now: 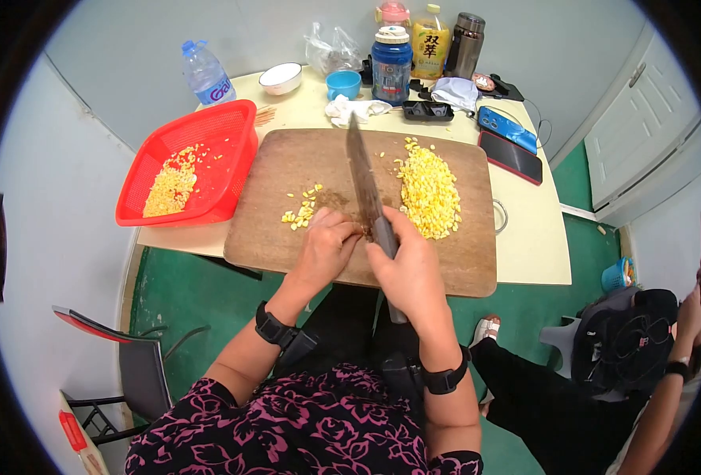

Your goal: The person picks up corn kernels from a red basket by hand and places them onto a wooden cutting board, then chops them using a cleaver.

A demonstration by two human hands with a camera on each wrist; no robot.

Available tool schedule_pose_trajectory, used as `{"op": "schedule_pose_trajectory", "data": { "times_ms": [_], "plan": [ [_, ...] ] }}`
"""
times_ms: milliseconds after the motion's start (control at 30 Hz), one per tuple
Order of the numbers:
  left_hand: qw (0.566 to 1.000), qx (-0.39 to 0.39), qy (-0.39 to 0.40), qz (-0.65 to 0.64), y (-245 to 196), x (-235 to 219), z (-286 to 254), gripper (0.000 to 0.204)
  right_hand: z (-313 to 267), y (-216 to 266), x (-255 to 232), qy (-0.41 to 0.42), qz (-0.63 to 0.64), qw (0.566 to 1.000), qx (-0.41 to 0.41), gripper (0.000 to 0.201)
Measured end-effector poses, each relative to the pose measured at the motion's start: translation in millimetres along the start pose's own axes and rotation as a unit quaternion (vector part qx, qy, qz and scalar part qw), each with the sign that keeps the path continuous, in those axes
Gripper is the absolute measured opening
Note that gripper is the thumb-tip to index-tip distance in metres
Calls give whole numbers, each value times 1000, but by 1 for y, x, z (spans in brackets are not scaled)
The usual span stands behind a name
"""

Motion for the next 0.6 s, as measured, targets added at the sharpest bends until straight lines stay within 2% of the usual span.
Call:
{"op": "schedule_pose_trajectory", "data": {
  "times_ms": [100, 200, 333, 433, 533, 600],
  "plan": [
    [1000, 4, -8, -5, 1, 0, 0, 12, -1, -11, -14, -46, 4, 999, 25, 49],
    [999, -2, -29, -31, 5, -2, -2, 11, -8, -14, -23, -64, 64, 996, 16, 48],
    [991, -59, -100, -68, 25, -13, -8, 13, -17, -4, -20, -28, 172, 985, 18, 49],
    [981, -95, -157, -63, 35, -33, -15, 15, -20, -4, -7, 11, 184, 982, 35, 50],
    [978, -133, -159, 31, 50, -59, -21, 14, -19, -17, 5, 34, 209, 976, 43, 51],
    [975, -187, -104, 64, 78, -64, -23, 15, -18, -23, 3, 32, 197, 979, 44, 51]
  ]
}}
Point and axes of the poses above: each hand's wrist, its own z-axis towards the middle knuckle, its own x-axis out of the palm, y = z × x, the point moved 10 cm from there along z, towards the middle knuckle, and after that the axes turned 9 degrees about y, right-handed, at the moved point
